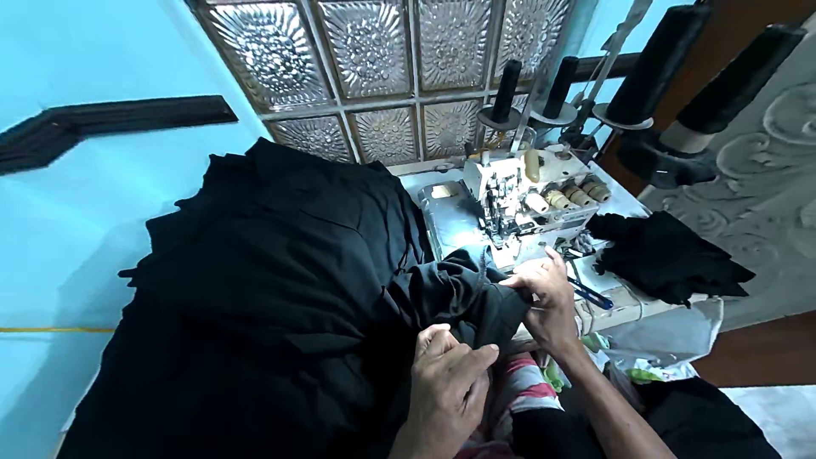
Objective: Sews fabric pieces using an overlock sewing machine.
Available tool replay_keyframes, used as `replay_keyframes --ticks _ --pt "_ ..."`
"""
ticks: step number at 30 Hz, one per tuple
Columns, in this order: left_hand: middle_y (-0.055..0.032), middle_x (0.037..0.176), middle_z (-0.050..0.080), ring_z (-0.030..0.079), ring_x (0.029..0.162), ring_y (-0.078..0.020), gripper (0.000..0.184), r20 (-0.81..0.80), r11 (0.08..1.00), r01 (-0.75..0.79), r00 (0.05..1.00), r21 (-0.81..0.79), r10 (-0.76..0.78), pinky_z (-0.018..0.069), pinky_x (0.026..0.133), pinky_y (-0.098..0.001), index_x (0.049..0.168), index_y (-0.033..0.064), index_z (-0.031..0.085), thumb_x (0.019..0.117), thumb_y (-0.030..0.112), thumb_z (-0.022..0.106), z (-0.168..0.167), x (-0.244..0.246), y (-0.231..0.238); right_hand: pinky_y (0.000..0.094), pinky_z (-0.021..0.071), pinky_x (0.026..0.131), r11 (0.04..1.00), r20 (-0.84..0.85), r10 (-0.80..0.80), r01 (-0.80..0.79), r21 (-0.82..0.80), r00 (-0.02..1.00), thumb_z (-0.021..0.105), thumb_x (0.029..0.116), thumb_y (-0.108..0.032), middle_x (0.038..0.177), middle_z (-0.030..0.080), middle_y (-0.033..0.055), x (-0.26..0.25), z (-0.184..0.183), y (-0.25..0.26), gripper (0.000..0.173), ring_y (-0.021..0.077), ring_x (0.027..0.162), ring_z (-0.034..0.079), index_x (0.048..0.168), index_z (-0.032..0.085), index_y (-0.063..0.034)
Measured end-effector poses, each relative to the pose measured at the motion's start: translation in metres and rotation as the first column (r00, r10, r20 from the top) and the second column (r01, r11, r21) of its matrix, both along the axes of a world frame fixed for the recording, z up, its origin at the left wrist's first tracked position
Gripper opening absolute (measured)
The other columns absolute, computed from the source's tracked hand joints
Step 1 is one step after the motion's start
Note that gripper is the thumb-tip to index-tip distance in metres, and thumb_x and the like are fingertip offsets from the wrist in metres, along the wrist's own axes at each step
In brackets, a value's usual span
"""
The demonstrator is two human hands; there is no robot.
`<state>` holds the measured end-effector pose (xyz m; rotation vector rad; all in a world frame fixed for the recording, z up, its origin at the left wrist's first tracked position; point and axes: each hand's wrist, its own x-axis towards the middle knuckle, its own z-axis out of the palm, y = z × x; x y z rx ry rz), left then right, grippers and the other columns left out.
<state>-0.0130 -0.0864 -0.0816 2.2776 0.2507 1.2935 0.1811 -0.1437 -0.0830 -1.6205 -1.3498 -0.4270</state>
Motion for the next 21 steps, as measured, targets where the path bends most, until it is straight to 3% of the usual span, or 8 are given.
replay_keyframes --ticks 6,11,12,14,16,17,19,21 --pt "-0.0006 0.061 0.055 0.051 0.067 -0.0118 0.019 -0.031 0.999 -0.015 0.999 0.032 0.016 0.0367 0.099 -0.0313 0.091 0.0099 0.075 0.0953 0.01 0.057 -0.002 0.003 -0.002 0.0467 0.0391 0.109 0.997 -0.125 0.025 -0.015 0.079 0.992 0.068 0.0847 -0.017 0.076 0.071 0.0024 -0.002 -0.005 0.001 0.012 0.012 0.082 0.068 0.078 0.073 -0.0085" --pt "-0.0008 0.062 0.055 0.053 0.069 -0.0129 0.019 -0.047 0.995 -0.069 0.996 0.076 0.073 0.0376 0.098 -0.0321 0.092 0.0113 0.075 0.094 0.011 0.056 -0.005 0.003 -0.002 0.0439 0.0409 0.108 0.995 -0.143 0.091 -0.084 0.049 0.986 0.069 0.0841 -0.017 0.077 0.071 0.0038 0.0 -0.004 -0.004 0.01 0.0115 0.082 0.068 0.081 0.073 -0.0081" --pt "-0.0013 0.066 0.055 0.055 0.072 -0.0139 0.019 -0.052 0.99 -0.102 0.993 0.096 0.107 0.0384 0.1 -0.0327 0.092 0.0127 0.075 0.0942 0.013 0.056 -0.004 0.002 -0.001 0.0394 0.0424 0.107 0.985 -0.171 0.173 -0.173 0.012 0.97 0.07 0.0833 -0.016 0.086 0.072 0.0051 0.001 -0.001 -0.009 0.01 0.0118 0.091 0.068 0.089 0.075 -0.009" --pt "-0.0031 0.079 0.059 0.06 0.086 -0.0153 0.019 -0.052 0.98 -0.164 0.984 0.112 0.17 0.0399 0.104 -0.0338 0.096 0.016 0.074 0.0972 0.018 0.055 0.001 0.0 0.001 0.0257 0.0445 0.107 0.884 -0.295 0.431 -0.465 -0.051 0.853 0.07 0.087 -0.016 0.119 0.067 0.0087 0.005 0.009 -0.021 0.027 0.0104 0.121 0.059 0.113 0.073 -0.0095" --pt "-0.0034 0.094 0.062 0.061 0.1 -0.0148 0.02 -0.015 0.975 -0.195 0.98 0.108 0.197 0.0409 0.107 -0.034 0.102 0.0177 0.071 0.1043 0.023 0.052 0.011 0.002 0.002 0.0278 0.0467 0.11 0.715 -0.426 0.632 -0.699 -0.002 0.648 0.058 0.0976 -0.019 0.135 0.064 0.0098 0.003 0.018 -0.029 0.028 0.0116 0.132 0.055 0.12 0.069 -0.0055" --pt "-0.003 0.098 0.063 0.061 0.104 -0.0137 0.021 0.02 0.976 -0.192 0.981 0.107 0.191 0.0412 0.107 -0.034 0.104 0.0173 0.069 0.1068 0.024 0.05 0.018 0.004 0.0 0.0264 0.0483 0.107 0.655 -0.473 0.669 -0.755 0.012 0.573 0.049 0.1032 -0.023 0.129 0.067 0.0054 0.0 0.021 -0.031 0.03 0.0074 0.127 0.058 0.117 0.07 -0.0058" --pt "-0.0022 0.096 0.065 0.064 0.099 -0.0115 0.021 0.094 0.985 -0.128 0.989 0.117 0.118 0.0428 0.108 -0.0342 0.103 0.0147 0.068 0.1079 0.021 0.049 0.032 0.009 -0.01 0.0152 0.0499 0.085 0.628 -0.533 0.641 -0.777 -0.052 0.553 0.039 0.1054 -0.02 0.102 0.071 -0.0042 -0.011 0.023 -0.028 0.035 -0.0064 0.096 0.061 0.108 0.071 -0.0057" --pt "-0.0016 0.086 0.065 0.064 0.088 -0.0116 0.018 0.096 0.992 0.028 0.995 0.126 -0.04 0.0468 0.103 -0.0311 0.097 0.0126 0.069 0.1054 0.018 0.053 0.041 0.014 -0.029 0.0197 0.0514 0.073 0.641 -0.52 0.585 -0.748 -0.174 0.622 0.047 0.1006 -0.014 0.086 0.068 0.0015 -0.023 0.019 -0.022 0.025 -0.0003 0.079 0.062 0.103 0.069 -0.0019"
